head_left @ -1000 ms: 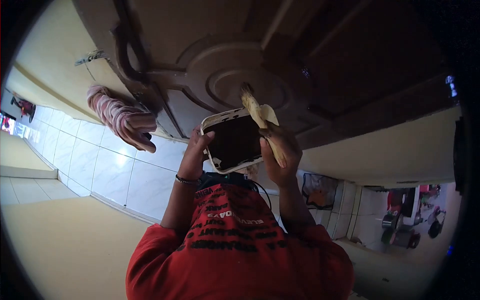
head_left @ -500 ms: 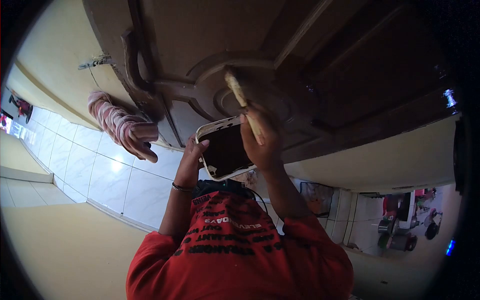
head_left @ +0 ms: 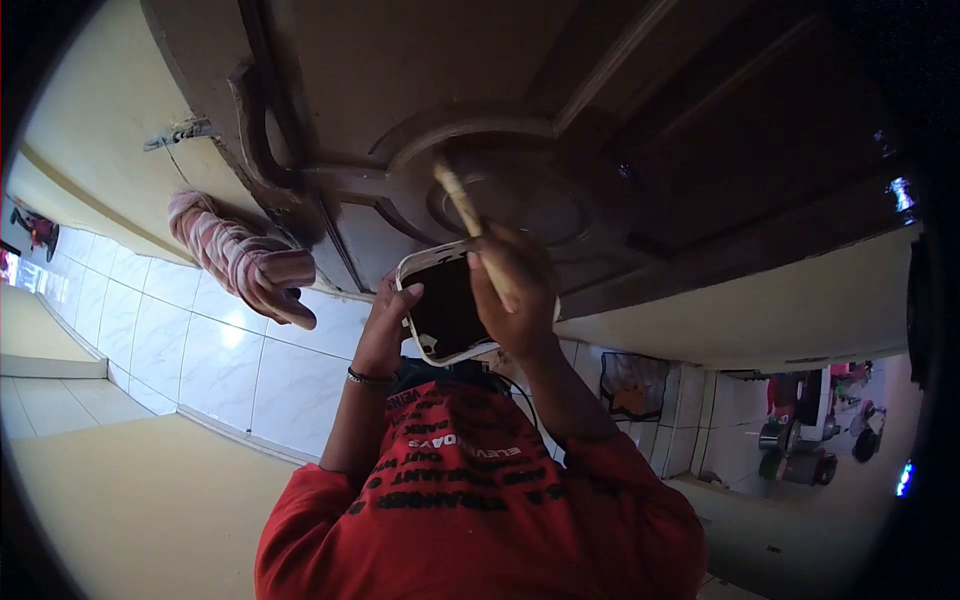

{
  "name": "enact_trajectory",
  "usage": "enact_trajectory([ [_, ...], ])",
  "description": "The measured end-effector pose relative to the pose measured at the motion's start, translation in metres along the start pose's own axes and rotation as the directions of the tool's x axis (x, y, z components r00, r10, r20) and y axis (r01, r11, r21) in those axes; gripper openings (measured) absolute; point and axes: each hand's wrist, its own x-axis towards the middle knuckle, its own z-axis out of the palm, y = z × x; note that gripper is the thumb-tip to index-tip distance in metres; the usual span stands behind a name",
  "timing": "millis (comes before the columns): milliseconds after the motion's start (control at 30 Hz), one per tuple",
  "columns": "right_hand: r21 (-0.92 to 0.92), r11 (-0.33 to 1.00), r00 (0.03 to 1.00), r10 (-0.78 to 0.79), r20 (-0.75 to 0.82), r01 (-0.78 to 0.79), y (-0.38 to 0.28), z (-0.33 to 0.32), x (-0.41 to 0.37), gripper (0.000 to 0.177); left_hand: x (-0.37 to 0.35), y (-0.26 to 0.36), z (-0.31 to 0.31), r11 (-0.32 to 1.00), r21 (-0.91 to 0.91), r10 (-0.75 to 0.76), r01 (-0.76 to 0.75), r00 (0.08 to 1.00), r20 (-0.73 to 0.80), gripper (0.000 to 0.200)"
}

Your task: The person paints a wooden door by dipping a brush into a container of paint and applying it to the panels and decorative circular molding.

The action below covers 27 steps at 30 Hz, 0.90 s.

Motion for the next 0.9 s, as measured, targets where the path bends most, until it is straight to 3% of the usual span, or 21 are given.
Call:
enact_trajectory([
  [133, 0.061, 0.998, 1.0, -0.029, 0.006, 0.029, 0.006, 0.01, 0.006, 0.019, -0.005, 0.008, 0.002, 1.0, -0.002, -0.023, 0.023, 0.999, -0.037, 0.067],
  [200, 0.053, 0.999, 0.995, 0.016, -0.095, -0.011, 0.01, -0.002, 0.004, 0.019, -0.001, 0.004, -0.003, 1.0, 0.007, -0.01, 0.01, 1.0, -0.018, 0.067],
  [233, -0.042, 0.999, 0.995, -0.004, -0.103, 0.0, 0.015, -0.013, 0.002, 0.018, 0.001, 0.003, -0.003, 1.0, 0.009, -0.015, 0.015, 1.0, -0.014, 0.067],
  [300, 0.027, 0.988, 0.965, 0.151, -0.213, -0.149, 0.018, -0.031, -0.01, 0.016, 0.005, 0.001, -0.003, 0.999, 0.016, -0.029, 0.029, 1.0, 0.01, 0.067],
  [333, 0.019, 0.988, 0.964, 0.155, -0.216, -0.154, 0.019, -0.04, -0.013, 0.016, 0.007, -0.001, -0.002, 0.999, 0.017, -0.035, 0.035, 0.999, 0.018, 0.067],
  [400, 0.034, 0.974, 0.893, 0.221, -0.393, -0.226, 0.018, -0.054, -0.018, 0.015, 0.011, -0.003, 0.0, 1.0, 0.001, -0.028, 0.028, 0.998, 0.048, 0.066],
  [467, 0.014, 0.962, 0.892, 0.258, -0.371, -0.272, 0.014, -0.056, -0.023, 0.014, 0.01, -0.002, 0.002, 1.0, 0.004, -0.029, 0.029, 0.999, 0.045, 0.066],
  [533, 0.096, 0.991, 0.961, 0.119, -0.25, -0.098, 0.01, -0.047, -0.023, 0.015, 0.008, 0.0, 0.006, 0.999, 0.006, -0.032, 0.032, 0.999, 0.04, 0.066],
  [733, 0.057, 0.998, 1.0, 0.001, 0.029, -0.003, 0.01, 0.007, -0.002, 0.02, 0.0, 0.002, 0.008, 0.999, -0.01, -0.031, 0.031, 1.0, -0.002, 0.066],
  [800, 0.042, 0.999, 1.0, 0.017, 0.024, -0.018, 0.015, 0.009, -0.003, 0.023, 0.0, 0.0, 0.007, 0.999, -0.004, -0.032, 0.032, 0.999, -0.013, 0.065],
  [900, -0.038, 0.999, 0.994, -0.025, -0.102, 0.021, 0.027, -0.011, -0.013, 0.017, 0.001, 0.002, 0.008, 0.999, 0.015, -0.041, 0.042, 0.999, -0.006, 0.066],
])
